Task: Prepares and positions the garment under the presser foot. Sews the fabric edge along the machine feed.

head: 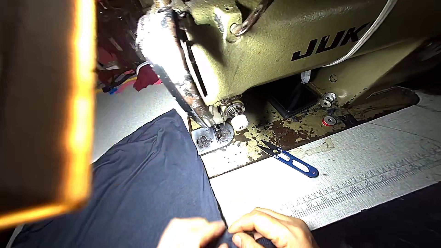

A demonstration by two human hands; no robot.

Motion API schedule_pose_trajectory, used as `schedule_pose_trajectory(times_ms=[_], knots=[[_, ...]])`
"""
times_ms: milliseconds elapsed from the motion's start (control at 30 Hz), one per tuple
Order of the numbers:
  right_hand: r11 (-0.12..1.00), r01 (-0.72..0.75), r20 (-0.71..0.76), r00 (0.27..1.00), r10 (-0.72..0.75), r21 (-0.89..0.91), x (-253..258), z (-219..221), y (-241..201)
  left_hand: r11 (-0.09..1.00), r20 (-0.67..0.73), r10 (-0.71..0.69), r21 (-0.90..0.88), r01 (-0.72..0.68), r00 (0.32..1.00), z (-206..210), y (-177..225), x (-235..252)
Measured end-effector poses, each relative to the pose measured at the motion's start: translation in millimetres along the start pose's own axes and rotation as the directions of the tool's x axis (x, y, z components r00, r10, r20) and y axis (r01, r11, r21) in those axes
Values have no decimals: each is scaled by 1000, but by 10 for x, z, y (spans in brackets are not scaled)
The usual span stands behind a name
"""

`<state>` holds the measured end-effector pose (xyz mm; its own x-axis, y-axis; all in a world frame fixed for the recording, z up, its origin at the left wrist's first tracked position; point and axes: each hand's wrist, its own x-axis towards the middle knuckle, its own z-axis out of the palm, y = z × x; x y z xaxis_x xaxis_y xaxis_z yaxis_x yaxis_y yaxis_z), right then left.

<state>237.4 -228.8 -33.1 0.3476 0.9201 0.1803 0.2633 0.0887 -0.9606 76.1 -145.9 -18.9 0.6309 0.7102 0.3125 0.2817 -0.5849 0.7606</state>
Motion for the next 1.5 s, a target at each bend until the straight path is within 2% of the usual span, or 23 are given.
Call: schedule_pose_trajectory(times_ms=[67, 133, 200, 267, 333, 433, 567, 667, 767, 867, 1067, 1133, 1200, 1300, 1333, 1400, 1467, 1500], knots=[[997, 38, -15, 999, -39, -67, 36, -24, 26, 993, 222, 32, 105, -56, 975, -159, -109, 269], [992, 49, -27, 998, -53, -113, 63, -44, 55, 985, 453, 86, 98, -146, 887, -257, -197, 512], [986, 41, -29, 999, -46, -161, 73, -57, 84, 984, 590, 77, 84, -157, 804, -276, -211, 654], [966, 46, -51, 997, -61, -256, 74, -48, 137, 982, 651, -2, 146, -122, 759, -251, -171, 736], [922, 50, -92, 991, -92, -383, 88, -20, 190, 955, 637, -101, 278, -105, 764, -179, -141, 782], [848, 126, -93, 975, -201, -515, 85, 20, 250, 908, 539, -198, 415, -53, 819, -35, -167, 784], [813, 289, -21, 938, -347, -506, 72, -37, 363, 889, 332, -209, 456, 37, 920, 69, -276, 719], [755, 405, 51, 894, -444, -516, 59, -84, 448, 847, 213, -220, 525, 78, 952, 104, -210, 652], [682, 473, 121, 859, -497, -557, 28, -120, 480, 858, 75, -222, 489, 158, 972, 212, -195, 470], [641, 515, 194, 842, -503, -569, 37, -194, 479, 899, -37, -178, 401, 178, 983, 318, -308, 320], [587, 499, 280, 860, -427, -637, 268, -202, 438, 902, -63, -6, 430, 33, 998, 300, -631, 551], [551, 508, 300, 854, -426, -662, 449, -166, 461, 885, -17, 44, 464, -31, 999, 248, -778, 743], [575, 487, 355, 873, -333, -658, 636, -179, 404, 866, 43, 104, 488, -112, 994, 202, -913, 958], [605, 462, 423, 879, -218, -648, 874, -242, 370, 880, 97, 223, 409, -243, 970, 158, -1025, 1277], [593, 474, 428, 874, -230, -651, 926, -257, 398, 887, 117, 232, 383, -260, 966, 139, -1013, 1354], [575, 488, 408, 871, -274, -656, 988, -264, 461, 918, 166, 141, 347, -192, 976, 86, -808, 1465], [585, 467, 373, 884, -283, -663, 1009, -252, 479, 966, 214, -101, 256, 44, 972, 34, -405, 1545], [576, 457, 352, 889, -291, -678, 1009, -234, 487, 972, 214, -154, 206, 109, 965, 28, -363, 1561]])
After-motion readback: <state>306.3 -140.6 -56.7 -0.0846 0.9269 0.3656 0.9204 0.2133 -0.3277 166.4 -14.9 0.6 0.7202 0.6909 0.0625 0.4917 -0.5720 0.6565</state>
